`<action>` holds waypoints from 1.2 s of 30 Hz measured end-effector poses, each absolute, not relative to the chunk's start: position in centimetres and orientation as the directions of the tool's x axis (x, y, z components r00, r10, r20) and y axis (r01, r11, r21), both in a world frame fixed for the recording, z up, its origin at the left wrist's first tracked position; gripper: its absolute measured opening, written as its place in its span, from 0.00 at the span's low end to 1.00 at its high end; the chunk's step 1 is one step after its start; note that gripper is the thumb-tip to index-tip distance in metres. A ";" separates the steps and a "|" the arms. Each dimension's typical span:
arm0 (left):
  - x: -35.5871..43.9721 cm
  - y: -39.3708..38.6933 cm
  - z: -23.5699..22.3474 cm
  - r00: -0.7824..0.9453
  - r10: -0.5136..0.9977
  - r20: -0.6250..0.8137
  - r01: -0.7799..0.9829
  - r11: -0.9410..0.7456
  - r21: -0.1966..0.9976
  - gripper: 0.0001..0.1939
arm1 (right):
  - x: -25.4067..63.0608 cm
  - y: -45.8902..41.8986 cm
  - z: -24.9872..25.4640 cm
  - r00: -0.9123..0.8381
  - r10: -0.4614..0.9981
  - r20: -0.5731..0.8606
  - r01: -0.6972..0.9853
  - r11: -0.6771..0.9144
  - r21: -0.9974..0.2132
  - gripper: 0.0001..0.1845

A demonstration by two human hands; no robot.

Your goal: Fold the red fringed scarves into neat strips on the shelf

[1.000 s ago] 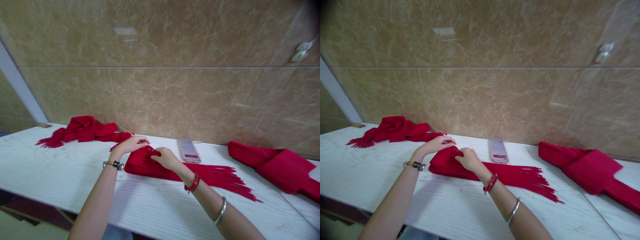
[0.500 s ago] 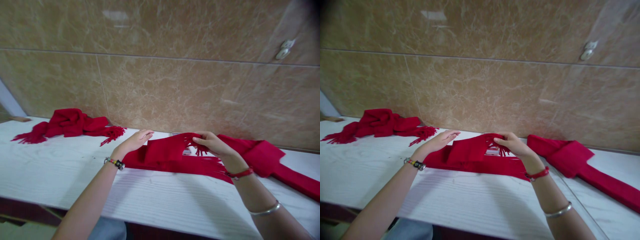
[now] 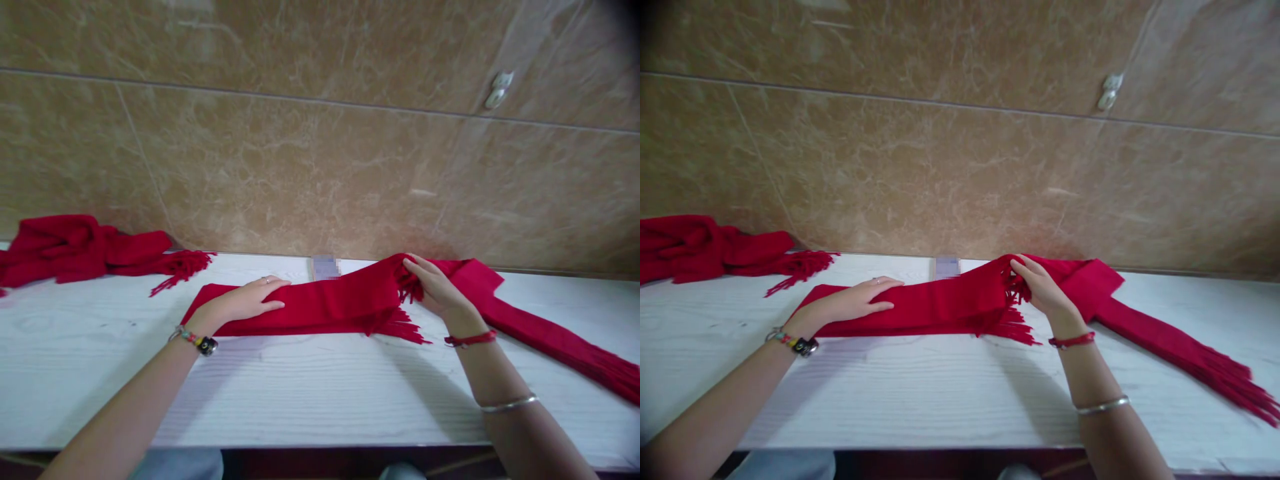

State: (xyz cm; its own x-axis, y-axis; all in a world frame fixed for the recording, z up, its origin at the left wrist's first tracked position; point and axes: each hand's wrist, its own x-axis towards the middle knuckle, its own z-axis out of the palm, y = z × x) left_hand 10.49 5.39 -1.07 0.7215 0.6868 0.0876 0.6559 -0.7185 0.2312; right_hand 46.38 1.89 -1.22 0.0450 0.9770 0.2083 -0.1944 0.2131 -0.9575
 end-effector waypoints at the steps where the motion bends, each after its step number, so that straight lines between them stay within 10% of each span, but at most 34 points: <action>1: 10.3 5.6 -1.1 0.721 0.689 0.080 0.657 -0.715 0.238 0.23 | 46.5 2.0 -1.4 0.062 0.978 0.200 -0.182 0.208 -0.961 0.09; 15: 9.4 7.3 -0.6 0.552 0.812 0.190 0.788 -0.582 0.201 0.17 | 44.5 2.6 -4.0 -0.064 0.979 -0.195 -0.136 -0.202 -0.970 0.03; 30: 6.9 7.3 1.3 0.436 0.894 0.104 0.728 -0.418 0.543 0.18 | 44.5 1.2 -3.0 -0.142 0.987 -0.082 0.098 -0.068 -0.993 0.39; 36: 7.2 7.7 0.7 0.384 0.911 0.149 0.841 -0.412 0.351 0.19 | 44.4 1.3 -3.6 -0.161 0.983 -0.092 0.429 -0.014 -0.903 0.45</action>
